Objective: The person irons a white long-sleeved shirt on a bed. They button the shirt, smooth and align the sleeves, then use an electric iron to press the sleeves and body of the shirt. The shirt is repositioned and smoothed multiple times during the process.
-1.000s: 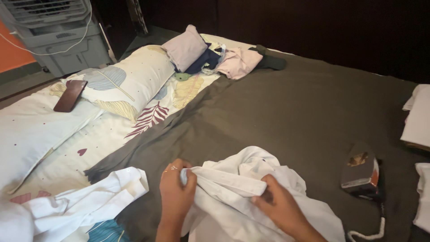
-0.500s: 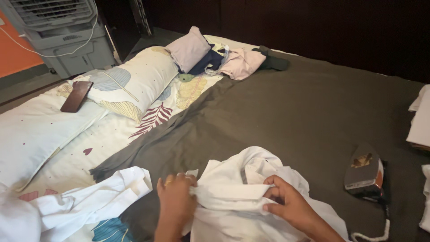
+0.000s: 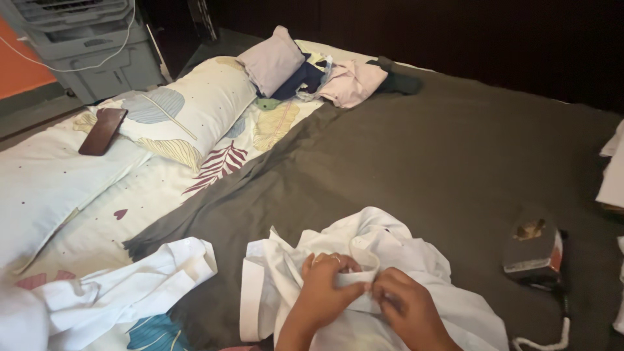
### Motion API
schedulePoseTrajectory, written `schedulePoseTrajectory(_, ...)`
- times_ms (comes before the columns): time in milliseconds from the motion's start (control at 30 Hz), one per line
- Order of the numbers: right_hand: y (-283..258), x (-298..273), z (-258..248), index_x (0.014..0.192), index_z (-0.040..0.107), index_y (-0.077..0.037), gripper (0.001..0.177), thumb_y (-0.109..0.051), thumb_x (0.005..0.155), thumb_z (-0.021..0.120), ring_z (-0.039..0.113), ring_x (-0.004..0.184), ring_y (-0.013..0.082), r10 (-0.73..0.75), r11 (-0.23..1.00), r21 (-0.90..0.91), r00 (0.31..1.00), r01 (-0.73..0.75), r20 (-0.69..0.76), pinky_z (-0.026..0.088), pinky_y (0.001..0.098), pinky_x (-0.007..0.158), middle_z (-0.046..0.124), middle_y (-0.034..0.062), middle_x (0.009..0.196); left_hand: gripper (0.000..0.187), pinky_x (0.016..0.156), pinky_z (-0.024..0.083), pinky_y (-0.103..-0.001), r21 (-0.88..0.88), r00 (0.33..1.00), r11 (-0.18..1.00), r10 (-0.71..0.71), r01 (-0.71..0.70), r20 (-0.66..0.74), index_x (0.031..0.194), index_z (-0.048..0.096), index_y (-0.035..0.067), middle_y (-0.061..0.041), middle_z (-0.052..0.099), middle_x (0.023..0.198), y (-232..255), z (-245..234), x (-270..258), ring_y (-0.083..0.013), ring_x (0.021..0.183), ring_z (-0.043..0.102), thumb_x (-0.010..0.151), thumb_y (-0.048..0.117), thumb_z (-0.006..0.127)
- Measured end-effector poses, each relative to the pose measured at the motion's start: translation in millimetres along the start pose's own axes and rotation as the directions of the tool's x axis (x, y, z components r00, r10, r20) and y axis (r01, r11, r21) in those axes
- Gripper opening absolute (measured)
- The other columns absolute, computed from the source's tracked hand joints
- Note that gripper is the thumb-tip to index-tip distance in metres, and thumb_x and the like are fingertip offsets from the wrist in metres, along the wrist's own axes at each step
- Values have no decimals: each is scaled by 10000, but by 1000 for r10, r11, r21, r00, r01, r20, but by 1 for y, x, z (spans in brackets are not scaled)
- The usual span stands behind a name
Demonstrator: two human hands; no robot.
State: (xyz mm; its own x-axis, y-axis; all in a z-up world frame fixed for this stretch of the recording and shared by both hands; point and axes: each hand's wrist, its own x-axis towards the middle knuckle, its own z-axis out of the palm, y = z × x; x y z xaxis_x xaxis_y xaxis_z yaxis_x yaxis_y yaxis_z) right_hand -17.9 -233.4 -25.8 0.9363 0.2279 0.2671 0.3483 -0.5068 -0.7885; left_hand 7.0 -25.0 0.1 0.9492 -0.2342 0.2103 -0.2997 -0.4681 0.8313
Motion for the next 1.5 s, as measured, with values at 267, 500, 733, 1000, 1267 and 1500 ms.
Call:
schedulePoseTrajectory(267, 2, 2, 6, 1000, 770, -98, 263, 22, 793, 660, 687, 969, 201, 36, 999, -14, 999, -37, -39, 537, 316, 832, 716, 38, 1001, 259, 838, 533, -368, -137, 992, 990, -45, 29, -120, 987, 753, 8, -154, 756, 935, -20, 13, 13, -291, 917, 717, 807, 193, 779)
schedulePoseTrajectory(500, -8, 9, 12, 1001, 788, -142, 307, -130, 695, 810, 649, 990, 232, 2, 953, -301, 997, -27, -82, 536, 355, 810, 681, 25, 973, 289, 865, 568, -366, -250, 981, 954, -185, 165, -60, 1002, 735, -7, -194, 767, 1006, -27, 24, 16, -290, 1015, 751, 790, 185, 773)
schedulePoseTrajectory(733, -12, 11, 15, 898, 746, -106, 271, -164, 649, 837, 621, 882, 246, -216, 910, -375, 974, 176, -66, 515, 388, 744, 670, 22, 944, 262, 795, 556, -374, -180, 978, 964, -204, 194, -43, 981, 742, 4, -205, 758, 911, -31, 25, 16, -294, 901, 747, 816, 207, 757)
schedulePoseTrajectory(1000, -4, 9, 18, 842, 660, -51, 348, -202, 593, 850, 570, 876, 319, -397, 834, -460, 910, 303, -120, 444, 438, 739, 595, 86, 910, 241, 655, 488, -437, -321, 910, 853, -403, 412, 97, 1055, 704, 20, -237, 714, 815, -37, 28, 16, -383, 710, 678, 886, 192, 712)
schedulePoseTrajectory(1267, 9, 8, 26, 799, 662, -102, 286, -172, 584, 837, 580, 929, 310, -418, 817, -464, 906, 342, -67, 431, 444, 761, 611, 72, 951, 289, 859, 502, -494, 44, 982, 981, -189, 190, -27, 1202, 620, 99, -219, 715, 1013, -46, 48, 12, -433, 1001, 659, 934, 205, 614)
schedulePoseTrajectory(1500, 1, 6, 26, 918, 707, -88, 294, -106, 631, 768, 594, 991, 313, -443, 794, -508, 890, 335, -106, 428, 456, 856, 622, 75, 972, 276, 837, 524, -453, -83, 943, 940, -333, 331, -10, 1207, 601, 124, -200, 721, 961, -41, 47, 14, -380, 945, 696, 950, 224, 584)
